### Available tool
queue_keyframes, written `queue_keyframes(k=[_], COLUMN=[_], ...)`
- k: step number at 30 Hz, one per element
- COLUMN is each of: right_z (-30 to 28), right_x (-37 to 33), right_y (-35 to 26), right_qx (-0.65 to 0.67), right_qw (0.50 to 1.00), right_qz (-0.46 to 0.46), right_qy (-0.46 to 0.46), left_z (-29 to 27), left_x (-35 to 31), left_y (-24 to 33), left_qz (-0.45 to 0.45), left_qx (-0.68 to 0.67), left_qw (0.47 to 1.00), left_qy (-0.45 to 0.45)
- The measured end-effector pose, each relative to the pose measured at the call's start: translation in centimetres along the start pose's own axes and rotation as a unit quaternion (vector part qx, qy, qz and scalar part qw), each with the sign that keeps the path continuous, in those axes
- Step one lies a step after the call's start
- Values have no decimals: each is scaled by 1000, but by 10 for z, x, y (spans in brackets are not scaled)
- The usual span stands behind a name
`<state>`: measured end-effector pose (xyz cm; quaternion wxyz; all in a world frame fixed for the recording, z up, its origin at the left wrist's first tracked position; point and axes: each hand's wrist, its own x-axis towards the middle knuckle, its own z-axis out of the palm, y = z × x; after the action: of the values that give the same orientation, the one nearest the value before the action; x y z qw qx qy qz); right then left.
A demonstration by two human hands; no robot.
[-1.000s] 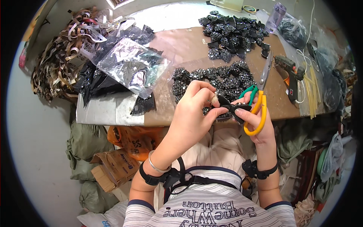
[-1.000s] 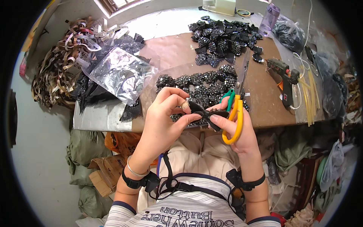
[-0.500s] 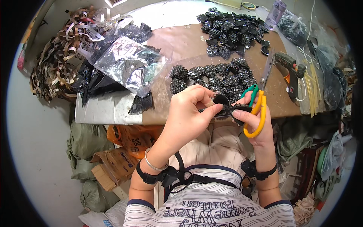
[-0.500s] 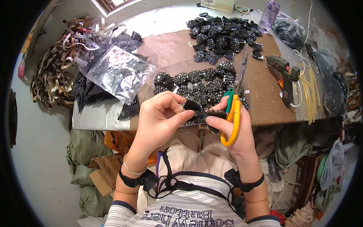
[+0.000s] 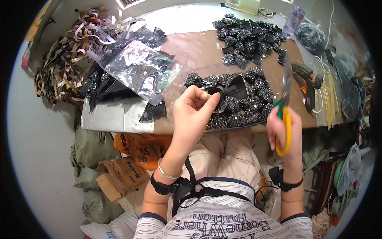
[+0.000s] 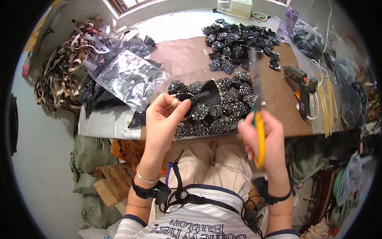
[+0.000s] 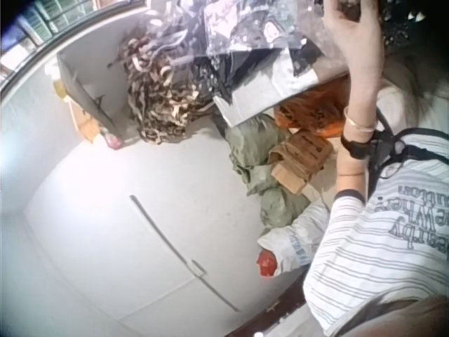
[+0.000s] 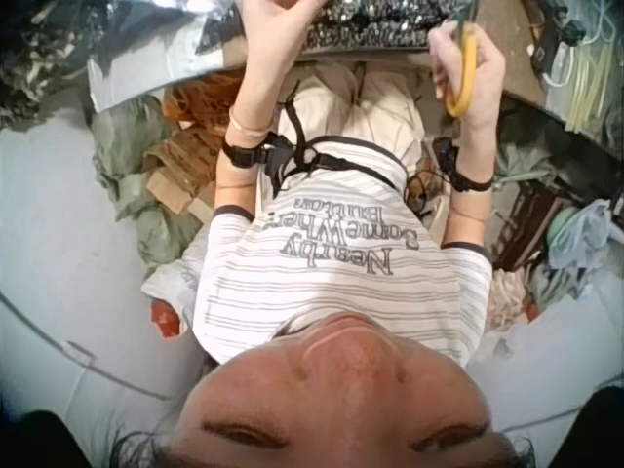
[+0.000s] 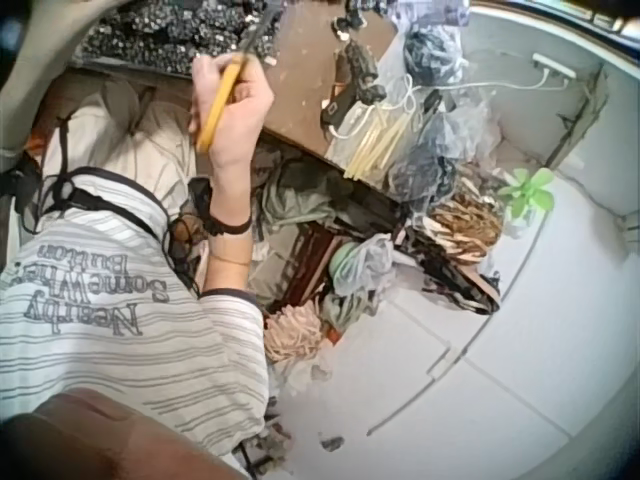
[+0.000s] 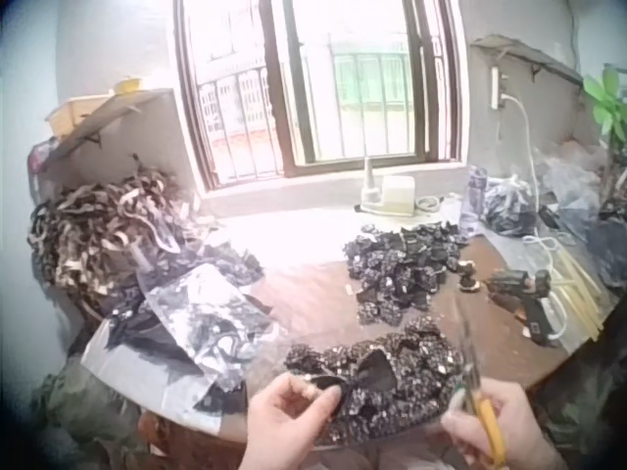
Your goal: The person uses yellow-handled scissors to cut small pieces of black sequined fabric. They repeatedly pick up a piece, trim it, and place the cut piece on the table, continuing this process for the duration of the clip.
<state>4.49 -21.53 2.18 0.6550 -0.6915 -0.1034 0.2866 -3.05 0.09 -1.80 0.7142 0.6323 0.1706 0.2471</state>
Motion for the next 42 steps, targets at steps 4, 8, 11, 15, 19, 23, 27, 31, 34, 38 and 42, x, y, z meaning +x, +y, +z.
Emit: queue_keyframes(k=[4,8,11,15,19,23,27,31,34,38,42], right_z=[10,14,15,18,17,14,10,9,9,9,4], right_x=[-17,-11,-12,-10,-8,-8,-4,1,6,13,18], right_y=[18,15,15,5,4,13,15,12,11,11,11], right_qx=[-344,-492,-512,-558,-576,-574,-594,-620,-624,-622,-593], right_qw=[932,865,852,824,812,797,779,751,740,734,767], right_qz=[-82,-84,-113,-87,-91,-188,-202,-228,-251,-273,-239], right_qy=[-76,-49,-9,-31,-30,-10,-5,-13,-18,-27,-51], left_z=[9,15,13,17,16,7,8,12,8,2,2], left_x=[-5,-12,-20,-23,-26,-19,-20,-23,-23,-21,-18], left_y=[-7,-9,-11,-15,-15,-16,-15,-13,-13,-10,-8], left_qz=[33,41,47,81,68,23,10,20,9,-7,19], left_qx=[-49,-56,-27,-32,-34,-66,-67,-60,-32,-32,-4], left_qw=[997,996,997,994,994,994,996,996,998,999,999], left_qy=[40,59,53,72,76,83,65,61,47,32,41])
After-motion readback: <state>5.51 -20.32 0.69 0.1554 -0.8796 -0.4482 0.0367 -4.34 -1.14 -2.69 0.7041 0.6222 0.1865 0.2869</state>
